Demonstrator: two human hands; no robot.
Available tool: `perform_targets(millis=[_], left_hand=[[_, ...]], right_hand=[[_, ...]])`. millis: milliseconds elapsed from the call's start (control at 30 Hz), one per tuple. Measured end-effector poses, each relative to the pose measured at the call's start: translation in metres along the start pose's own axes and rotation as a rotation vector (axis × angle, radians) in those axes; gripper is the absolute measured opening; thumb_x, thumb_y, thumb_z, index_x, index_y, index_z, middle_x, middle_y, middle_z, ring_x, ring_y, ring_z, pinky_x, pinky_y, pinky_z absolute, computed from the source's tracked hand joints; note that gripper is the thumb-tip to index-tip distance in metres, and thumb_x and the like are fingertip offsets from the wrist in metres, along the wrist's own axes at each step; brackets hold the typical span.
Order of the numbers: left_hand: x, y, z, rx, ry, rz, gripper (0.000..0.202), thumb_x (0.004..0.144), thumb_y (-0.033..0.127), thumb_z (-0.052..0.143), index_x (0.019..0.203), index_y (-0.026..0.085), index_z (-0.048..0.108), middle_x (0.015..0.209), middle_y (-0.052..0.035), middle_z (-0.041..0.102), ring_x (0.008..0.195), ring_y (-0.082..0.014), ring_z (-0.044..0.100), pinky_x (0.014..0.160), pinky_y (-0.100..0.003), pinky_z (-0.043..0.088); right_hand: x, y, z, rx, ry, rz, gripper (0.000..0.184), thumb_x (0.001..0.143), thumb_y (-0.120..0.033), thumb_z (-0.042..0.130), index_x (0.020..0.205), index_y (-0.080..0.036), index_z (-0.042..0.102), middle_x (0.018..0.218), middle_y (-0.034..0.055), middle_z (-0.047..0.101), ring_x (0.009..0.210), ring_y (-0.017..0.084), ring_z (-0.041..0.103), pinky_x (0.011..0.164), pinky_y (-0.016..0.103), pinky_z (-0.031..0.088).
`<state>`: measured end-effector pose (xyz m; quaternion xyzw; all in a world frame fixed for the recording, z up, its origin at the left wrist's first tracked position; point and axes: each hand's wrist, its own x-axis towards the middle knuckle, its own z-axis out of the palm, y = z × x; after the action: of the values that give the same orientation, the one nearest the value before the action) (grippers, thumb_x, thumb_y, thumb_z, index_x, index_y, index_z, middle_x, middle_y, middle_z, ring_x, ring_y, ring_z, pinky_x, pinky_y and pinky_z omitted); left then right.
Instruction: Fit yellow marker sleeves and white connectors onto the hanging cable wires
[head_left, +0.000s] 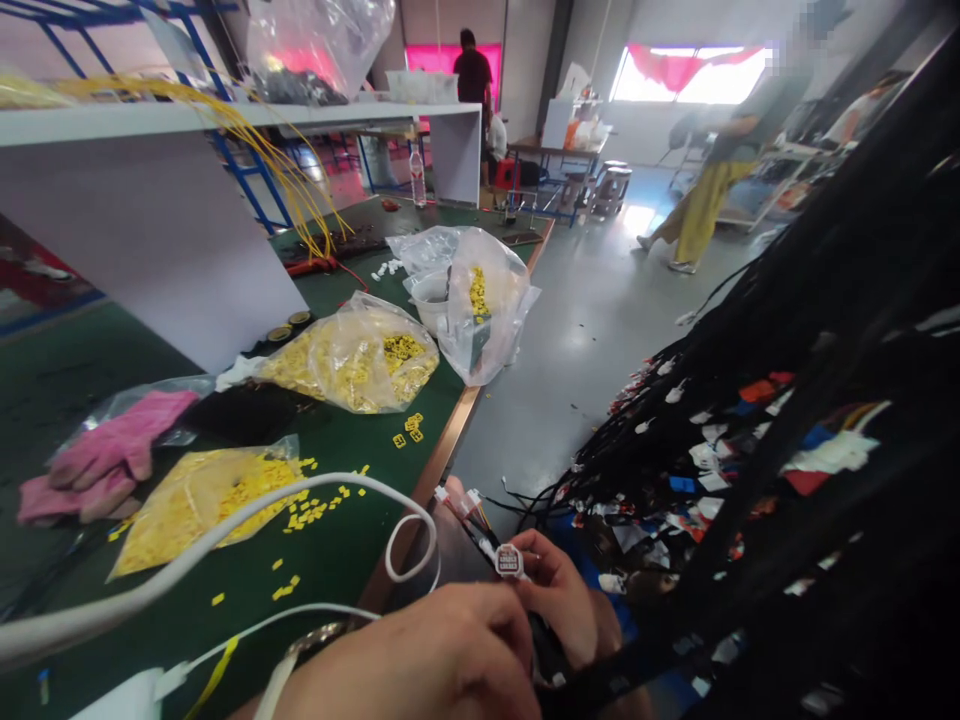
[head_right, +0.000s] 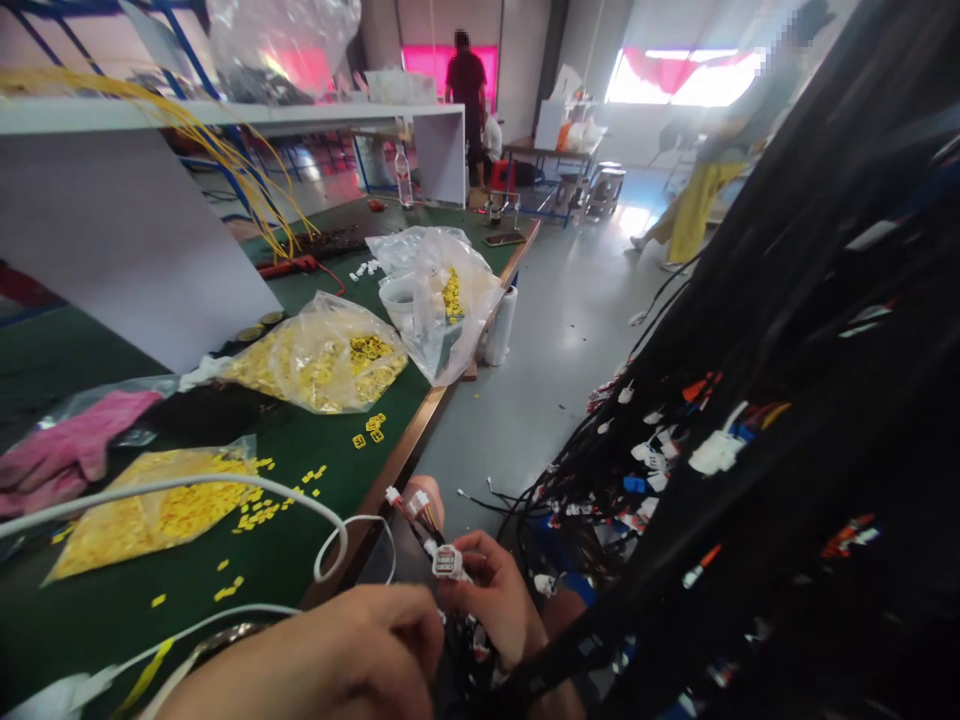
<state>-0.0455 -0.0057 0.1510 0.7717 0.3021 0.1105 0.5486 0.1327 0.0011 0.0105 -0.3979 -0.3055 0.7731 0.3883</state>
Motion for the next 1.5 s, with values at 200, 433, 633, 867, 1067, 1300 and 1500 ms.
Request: perform_targets(millis=[200, 433, 633, 867, 1067, 1300, 1500], left_hand=[[0.022, -0.038, 0.008, -0.026, 0.491, -0.192, 0.015, 0.078, 0.016, 0.065, 0.091, 0.021, 0.07, 0.084, 0.0002, 0.067, 0.077, -0.013, 0.06, 0.071, -0.022, 0.043], [0.037, -0.06, 0.01, -0.044, 0.555, -0.275, 0.007, 0.075, 0.016, 0.063, 0.074, 0.016, 0.069, 0.072, -0.0023, 0.068, 0.069, -0.0146, 0.059, 0.065, -0.025, 0.04], [0.037, -0.074, 0.009, -0.033, 0.571, -0.199, 0.01, 0.076, 0.021, 0.063, 0.075, 0.018, 0.073, 0.076, -0.0029, 0.069, 0.073, -0.0153, 0.059, 0.069, -0.025, 0.041], [0.038, -0.073, 0.011, -0.13, 0.565, -0.259, 0.012, 0.075, 0.025, 0.064, 0.076, 0.017, 0.074, 0.073, -0.003, 0.07, 0.072, -0.0163, 0.06, 0.068, -0.026, 0.042], [0.04, -0.07, 0.011, -0.222, 0.579, -0.272, 0.013, 0.072, 0.025, 0.066, 0.073, 0.014, 0.073, 0.07, -0.0041, 0.069, 0.069, -0.0159, 0.057, 0.066, -0.026, 0.041], [0.042, -0.071, 0.012, -0.24, 0.607, -0.287, 0.015, 0.072, 0.028, 0.066, 0.071, 0.015, 0.072, 0.072, -0.0053, 0.069, 0.073, -0.0177, 0.058, 0.068, -0.027, 0.042], [0.043, -0.07, 0.013, -0.27, 0.61, -0.279, 0.014, 0.072, 0.028, 0.065, 0.072, 0.014, 0.071, 0.071, -0.0046, 0.069, 0.071, -0.017, 0.058, 0.067, -0.027, 0.042]], right_hand=[[0.001, 0.006, -0.005, -0.027, 0.01, -0.045, 0.036, 0.06, -0.027, 0.085, 0.083, -0.019, 0.059, 0.07, -0.0024, 0.069, 0.056, 0.011, 0.056, 0.053, 0.021, 0.039], [0.002, 0.007, -0.007, -0.019, 0.013, -0.058, 0.034, 0.061, -0.029, 0.084, 0.081, -0.019, 0.059, 0.064, -0.0055, 0.064, 0.049, 0.007, 0.047, 0.048, 0.02, 0.032], [0.003, 0.009, -0.01, -0.04, -0.001, -0.077, 0.032, 0.061, -0.028, 0.084, 0.08, -0.019, 0.059, 0.065, -0.0045, 0.064, 0.051, 0.008, 0.048, 0.048, 0.02, 0.031], [0.002, 0.003, -0.006, -0.048, 0.03, -0.05, 0.038, 0.056, -0.031, 0.086, 0.079, -0.019, 0.059, 0.063, -0.0044, 0.066, 0.049, 0.01, 0.05, 0.051, 0.023, 0.035], [0.001, 0.0, -0.004, -0.072, 0.042, -0.057, 0.039, 0.055, -0.032, 0.087, 0.078, -0.019, 0.058, 0.062, -0.0045, 0.066, 0.048, 0.009, 0.049, 0.049, 0.022, 0.034], [0.003, 0.007, -0.009, -0.079, 0.046, -0.09, 0.037, 0.059, -0.033, 0.085, 0.081, -0.02, 0.058, 0.062, -0.0045, 0.065, 0.051, 0.011, 0.053, 0.05, 0.022, 0.035], [0.001, -0.003, -0.002, -0.099, 0.066, -0.046, 0.039, 0.056, -0.035, 0.086, 0.079, -0.019, 0.058, 0.062, -0.0035, 0.066, 0.049, 0.01, 0.051, 0.049, 0.021, 0.032]])
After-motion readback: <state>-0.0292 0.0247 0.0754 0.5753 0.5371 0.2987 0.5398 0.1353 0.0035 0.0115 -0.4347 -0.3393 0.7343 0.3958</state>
